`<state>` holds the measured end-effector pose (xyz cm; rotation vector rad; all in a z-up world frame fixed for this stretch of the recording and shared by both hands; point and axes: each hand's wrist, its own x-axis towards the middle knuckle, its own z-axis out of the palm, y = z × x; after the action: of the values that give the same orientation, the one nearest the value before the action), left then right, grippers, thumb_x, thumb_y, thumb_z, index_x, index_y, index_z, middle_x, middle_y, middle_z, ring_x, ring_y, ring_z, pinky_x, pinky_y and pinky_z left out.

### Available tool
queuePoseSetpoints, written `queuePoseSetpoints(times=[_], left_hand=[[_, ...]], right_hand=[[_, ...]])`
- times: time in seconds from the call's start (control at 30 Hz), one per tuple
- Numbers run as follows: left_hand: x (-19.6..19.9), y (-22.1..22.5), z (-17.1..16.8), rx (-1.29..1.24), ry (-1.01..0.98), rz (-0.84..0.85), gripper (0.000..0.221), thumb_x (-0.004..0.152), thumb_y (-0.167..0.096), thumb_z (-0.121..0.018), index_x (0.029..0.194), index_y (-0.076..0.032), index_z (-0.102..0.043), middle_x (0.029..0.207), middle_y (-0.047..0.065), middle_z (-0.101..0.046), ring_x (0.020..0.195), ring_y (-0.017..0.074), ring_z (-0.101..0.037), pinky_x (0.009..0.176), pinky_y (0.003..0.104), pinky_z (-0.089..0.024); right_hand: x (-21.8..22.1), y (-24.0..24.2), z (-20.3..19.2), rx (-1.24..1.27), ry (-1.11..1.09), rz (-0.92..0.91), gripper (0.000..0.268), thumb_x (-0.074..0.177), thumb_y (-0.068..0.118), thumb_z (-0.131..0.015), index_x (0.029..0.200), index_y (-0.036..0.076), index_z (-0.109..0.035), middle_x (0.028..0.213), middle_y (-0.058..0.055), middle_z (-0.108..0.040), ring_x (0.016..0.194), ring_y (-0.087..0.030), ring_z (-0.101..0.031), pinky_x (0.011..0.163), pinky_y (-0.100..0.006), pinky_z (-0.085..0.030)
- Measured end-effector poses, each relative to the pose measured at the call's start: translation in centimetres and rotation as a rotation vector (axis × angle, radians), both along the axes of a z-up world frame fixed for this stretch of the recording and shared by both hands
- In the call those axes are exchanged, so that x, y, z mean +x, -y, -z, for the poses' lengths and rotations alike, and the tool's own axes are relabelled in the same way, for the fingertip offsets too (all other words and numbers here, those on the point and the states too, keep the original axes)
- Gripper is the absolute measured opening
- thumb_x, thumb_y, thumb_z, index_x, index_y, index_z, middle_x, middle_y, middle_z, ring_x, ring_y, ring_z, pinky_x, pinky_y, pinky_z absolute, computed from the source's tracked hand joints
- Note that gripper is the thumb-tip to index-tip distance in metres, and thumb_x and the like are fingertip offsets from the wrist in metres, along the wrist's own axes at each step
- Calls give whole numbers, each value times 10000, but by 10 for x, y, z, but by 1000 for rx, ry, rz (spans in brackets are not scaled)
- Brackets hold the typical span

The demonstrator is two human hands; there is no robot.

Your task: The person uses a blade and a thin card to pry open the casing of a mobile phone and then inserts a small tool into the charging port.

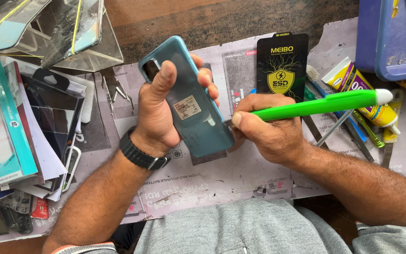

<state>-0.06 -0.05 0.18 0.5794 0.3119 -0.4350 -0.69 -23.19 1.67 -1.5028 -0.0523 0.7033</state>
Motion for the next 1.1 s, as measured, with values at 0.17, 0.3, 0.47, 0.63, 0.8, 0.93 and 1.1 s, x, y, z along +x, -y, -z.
queuePoseSetpoints(times=[0.17,0.3,0.47,0.63,0.8,0.93,1.1], left_hand=[[3,-4,-3,-14,-28,78,618,948,-475,-769,1263,20,-574,1040,154,-676,969,284,-720,818,443,-654],[1,0,-1,16,-10,16,622,958,-487,-764,1271,16,-574,1016,153,-672,992,284,-719,842,439,-649],[-7,6,2,56,26,-85,614,958,-510,-755,1281,-20,-572,1067,142,-664,1014,276,-713,870,440,-644],[-5,3,1,55,12,-50,618,956,-507,-756,1275,-10,-578,1068,136,-666,1010,276,-713,885,432,-643],[2,-2,-2,17,6,77,598,970,-474,-760,1242,30,-589,1030,163,-686,957,286,-723,819,425,-644],[5,-7,-6,-5,-54,171,609,964,-448,-757,1280,44,-590,1063,168,-691,967,292,-730,818,425,-656],[5,-5,-5,-20,-30,155,615,970,-461,-758,1274,46,-589,1057,169,-689,970,292,-730,799,430,-658]], right_hand=[[2,-1,-3,17,-34,-88,185,914,101,-610,830,-36,-700,701,-83,-728,626,-121,-704,582,-265,-603],[1,-1,1,50,-159,3,172,916,100,-618,845,-36,-696,717,-77,-706,621,-112,-668,551,-262,-570],[-4,-1,4,-7,-83,105,174,945,106,-607,875,-24,-700,738,-55,-669,628,-92,-615,540,-243,-512],[0,-1,1,-9,-31,50,169,931,102,-614,853,-25,-696,721,-56,-680,627,-94,-631,546,-247,-525],[6,0,-4,-8,-61,-94,177,901,109,-615,807,-14,-702,691,-60,-711,619,-102,-666,573,-265,-566],[7,-2,-5,-59,-61,-192,190,887,112,-607,786,-9,-715,675,-58,-721,613,-107,-662,577,-274,-558],[5,-3,-4,-6,-90,-162,198,899,115,-598,789,-8,-708,682,-54,-726,616,-103,-684,579,-265,-583]])
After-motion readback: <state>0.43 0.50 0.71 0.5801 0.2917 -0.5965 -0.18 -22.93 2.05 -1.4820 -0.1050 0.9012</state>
